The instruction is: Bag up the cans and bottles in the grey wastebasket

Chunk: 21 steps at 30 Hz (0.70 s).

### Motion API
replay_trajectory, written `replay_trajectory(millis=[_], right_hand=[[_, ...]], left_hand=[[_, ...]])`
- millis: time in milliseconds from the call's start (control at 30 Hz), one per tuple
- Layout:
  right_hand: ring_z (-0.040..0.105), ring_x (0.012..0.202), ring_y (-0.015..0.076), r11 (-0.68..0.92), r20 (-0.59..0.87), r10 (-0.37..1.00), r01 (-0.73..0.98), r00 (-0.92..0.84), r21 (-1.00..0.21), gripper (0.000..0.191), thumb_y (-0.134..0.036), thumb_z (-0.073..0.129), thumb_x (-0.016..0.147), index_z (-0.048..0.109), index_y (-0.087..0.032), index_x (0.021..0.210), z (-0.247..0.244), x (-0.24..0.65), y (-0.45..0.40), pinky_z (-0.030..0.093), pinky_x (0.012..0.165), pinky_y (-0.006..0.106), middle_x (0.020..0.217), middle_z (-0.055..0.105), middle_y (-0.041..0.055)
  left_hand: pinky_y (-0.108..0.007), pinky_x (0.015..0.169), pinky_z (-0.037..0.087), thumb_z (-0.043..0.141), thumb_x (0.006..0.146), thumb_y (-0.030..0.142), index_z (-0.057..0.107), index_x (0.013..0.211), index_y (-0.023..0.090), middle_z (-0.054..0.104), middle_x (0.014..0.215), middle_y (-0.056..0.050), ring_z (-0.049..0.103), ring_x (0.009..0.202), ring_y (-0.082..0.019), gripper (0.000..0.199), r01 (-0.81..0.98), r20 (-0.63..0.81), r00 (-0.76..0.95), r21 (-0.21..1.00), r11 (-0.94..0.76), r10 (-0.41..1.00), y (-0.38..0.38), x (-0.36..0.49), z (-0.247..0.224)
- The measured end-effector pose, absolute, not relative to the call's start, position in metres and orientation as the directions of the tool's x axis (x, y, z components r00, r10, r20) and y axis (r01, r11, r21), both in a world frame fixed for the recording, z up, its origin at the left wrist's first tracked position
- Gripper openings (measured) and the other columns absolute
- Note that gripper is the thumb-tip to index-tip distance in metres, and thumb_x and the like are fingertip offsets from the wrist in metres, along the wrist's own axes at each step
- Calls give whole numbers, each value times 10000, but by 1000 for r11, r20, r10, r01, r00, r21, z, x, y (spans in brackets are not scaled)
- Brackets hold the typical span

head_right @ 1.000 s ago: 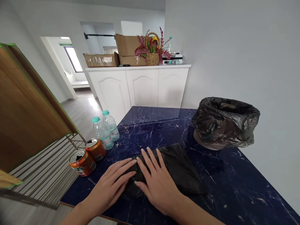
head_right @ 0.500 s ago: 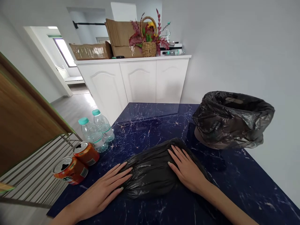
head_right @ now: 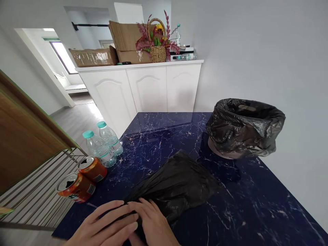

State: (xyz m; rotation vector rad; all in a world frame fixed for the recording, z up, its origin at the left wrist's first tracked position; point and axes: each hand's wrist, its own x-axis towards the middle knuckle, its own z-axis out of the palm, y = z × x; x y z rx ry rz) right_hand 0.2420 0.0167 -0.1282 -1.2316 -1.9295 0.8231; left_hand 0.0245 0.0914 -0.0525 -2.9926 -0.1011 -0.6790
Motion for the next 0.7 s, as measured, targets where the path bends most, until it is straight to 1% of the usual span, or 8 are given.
replay_trajectory(millis=[67, 167, 267, 333, 433, 500, 600, 700], right_hand=[[622, 1414, 305, 136, 95, 983, 286, -154, -949, 456, -390, 471, 1095, 633, -238, 1494, -122, 245, 13, 559, 1143, 501, 1484, 682, 105], [742, 1243, 311, -176, -178, 984, -61, 26, -982, 569, -563, 359, 1122, 710, -213, 1401, -115, 270, 11, 659, 976, 477, 1325, 772, 128], [773, 1171, 320, -250, -289, 950, -265, 120, -931, 596, -622, 446, 1084, 696, -202, 1425, -116, 310, 21, 660, 971, 490, 1310, 775, 148], [754, 1211, 332, -243, -297, 938, -274, 177, -931, 581, -588, 538, 1056, 666, -196, 1466, -120, 339, 35, 643, 1008, 501, 1355, 752, 160], [663, 1355, 358, -197, -211, 933, -77, 293, -977, 712, -510, 644, 1002, 486, -196, 1620, -127, 373, 54, 608, 1068, 535, 1541, 618, 186], [556, 1469, 361, -104, 6, 907, 237, 422, -966, 801, -463, 659, 991, 347, -226, 1690, -129, 383, 57, 541, 1153, 571, 1666, 476, 177], [372, 1600, 319, 110, 453, 850, 749, 270, -653, 662, -326, 548, 1061, 337, -310, 1688, -125, 376, 42, 366, 1294, 609, 1718, 407, 94], [364, 1606, 296, 320, 503, 854, 895, -131, -310, 693, -302, 532, 1077, 269, -298, 1719, -128, 359, 15, 358, 1314, 578, 1701, 448, 72]], left_hand=[[-466, 1212, 544, 547, 1052, 163, 487, 1607, 259, 775, 1357, -23, 664, 1378, -241, 567, 148, 528, 845, -74, -986, 88, 81, 31, -46], [-432, 1246, 510, 642, 1009, 173, 527, 1562, 245, 749, 1407, -9, 612, 1435, -222, 570, 157, 567, 819, -75, -985, 87, 83, 50, -47], [-460, 1300, 424, 632, 1051, 278, 552, 1535, 192, 615, 1580, -61, 482, 1548, -261, 498, 102, 410, 909, -33, -994, 80, 102, 83, -57], [-528, 1321, 367, 623, 1072, 401, 497, 1588, 190, 464, 1697, -90, 366, 1612, -309, 571, 142, 296, 945, 14, -990, 139, 118, 106, -65], [-557, 1347, 287, 572, 1089, 479, 370, 1672, 203, 286, 1776, -97, 247, 1654, -319, 676, 169, 202, 963, 62, -984, 179, 137, 135, -82], [-558, 1355, 258, 537, 1102, 491, 324, 1693, 202, 251, 1785, -93, 215, 1660, -315, 692, 167, 165, 969, 95, -981, 181, 146, 149, -94], [-582, 1352, 247, 512, 1110, 487, 354, 1681, 185, 306, 1766, -110, 212, 1657, -330, 666, 166, 144, 972, 142, -976, 186, 154, 162, -112], [-580, 1349, 255, 539, 1102, 426, 360, 1681, 194, 368, 1741, -124, 240, 1649, -325, 649, 158, 155, 970, 187, -970, 188, 159, 164, -121]])
